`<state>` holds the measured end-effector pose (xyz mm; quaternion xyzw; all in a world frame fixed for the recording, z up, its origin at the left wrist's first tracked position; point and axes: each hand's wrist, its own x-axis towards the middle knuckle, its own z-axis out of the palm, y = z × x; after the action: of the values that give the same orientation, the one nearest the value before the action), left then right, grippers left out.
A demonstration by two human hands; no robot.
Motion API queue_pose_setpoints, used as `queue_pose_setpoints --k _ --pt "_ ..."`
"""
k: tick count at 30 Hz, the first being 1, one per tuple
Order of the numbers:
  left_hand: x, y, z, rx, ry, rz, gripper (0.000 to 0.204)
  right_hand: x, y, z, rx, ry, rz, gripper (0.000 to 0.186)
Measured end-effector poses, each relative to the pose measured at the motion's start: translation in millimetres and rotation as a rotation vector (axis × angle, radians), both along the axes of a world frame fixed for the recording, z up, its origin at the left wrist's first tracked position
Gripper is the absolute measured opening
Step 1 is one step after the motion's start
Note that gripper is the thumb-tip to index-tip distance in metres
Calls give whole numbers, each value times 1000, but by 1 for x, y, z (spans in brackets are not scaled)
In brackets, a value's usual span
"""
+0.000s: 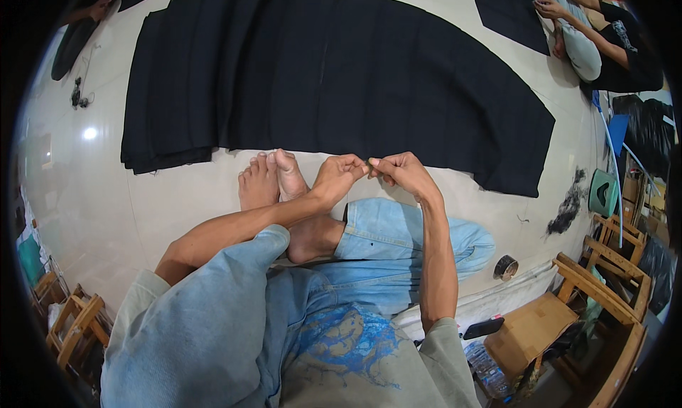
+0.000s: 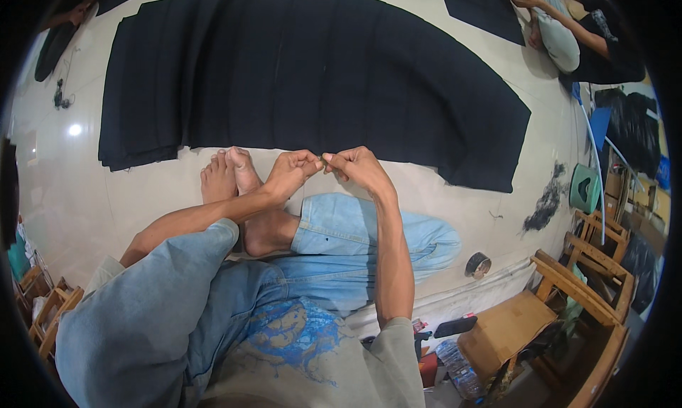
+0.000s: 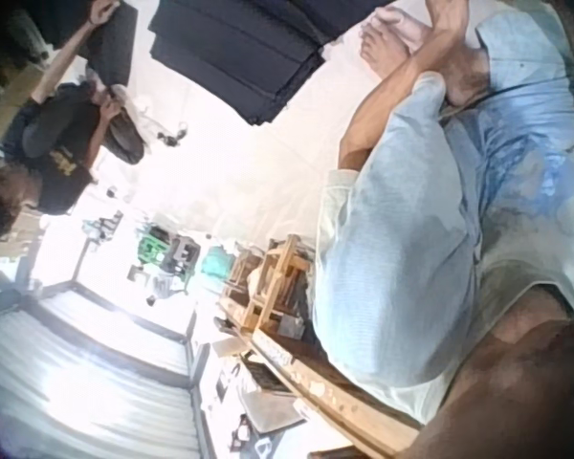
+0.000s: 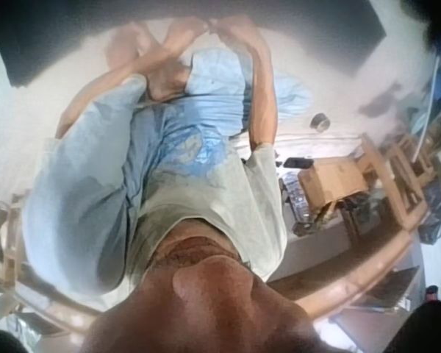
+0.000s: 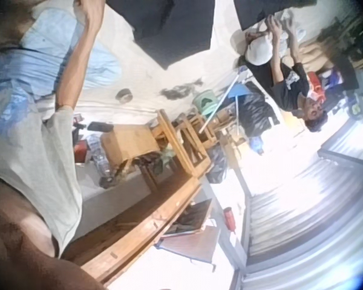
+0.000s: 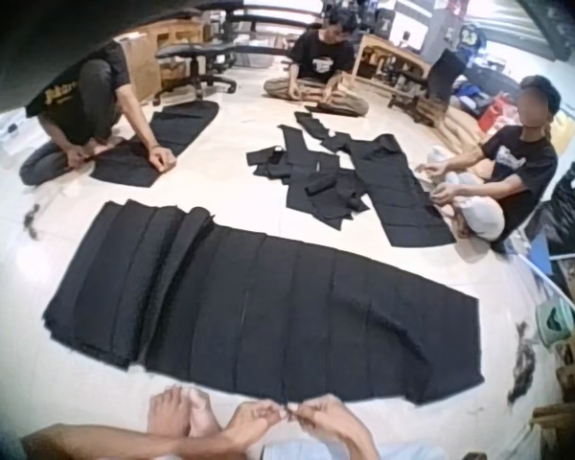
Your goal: The person sits on the floor and uses scissors to cut a large piece of black fabric into smaller rectangular sections. They repeatedly align the fabric layers and make straight cuts along the edges, separating individual pieces.
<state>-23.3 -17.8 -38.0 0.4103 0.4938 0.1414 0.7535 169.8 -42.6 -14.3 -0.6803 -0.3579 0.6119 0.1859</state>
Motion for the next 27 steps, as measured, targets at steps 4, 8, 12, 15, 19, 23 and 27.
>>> queue_pose_setpoints --k 4,8,12,15,19,23,27 --pt "-1 -1 -5 29 -5 -8 17 0 3 6 -38 -4 44 37" --pt "1 -5 -13 82 -58 -19 12 2 -3 -1 29 -97 55 41" --pt "-2 -8 -2 199 126 -401 16 16 -43 24 80 -378 -254 41" --pt "1 -9 11 329 170 -501 20 17 -69 15 185 -502 -525 40" --pt "4 -13 3 338 121 -397 20 -15 -63 -4 357 -607 -573 30" --pt "18 -4 11 248 103 -342 21 -25 -59 -9 339 -549 -623 22" --pt "47 0 12 -166 -39 -171 21 -31 -69 1 382 -349 -780 21"
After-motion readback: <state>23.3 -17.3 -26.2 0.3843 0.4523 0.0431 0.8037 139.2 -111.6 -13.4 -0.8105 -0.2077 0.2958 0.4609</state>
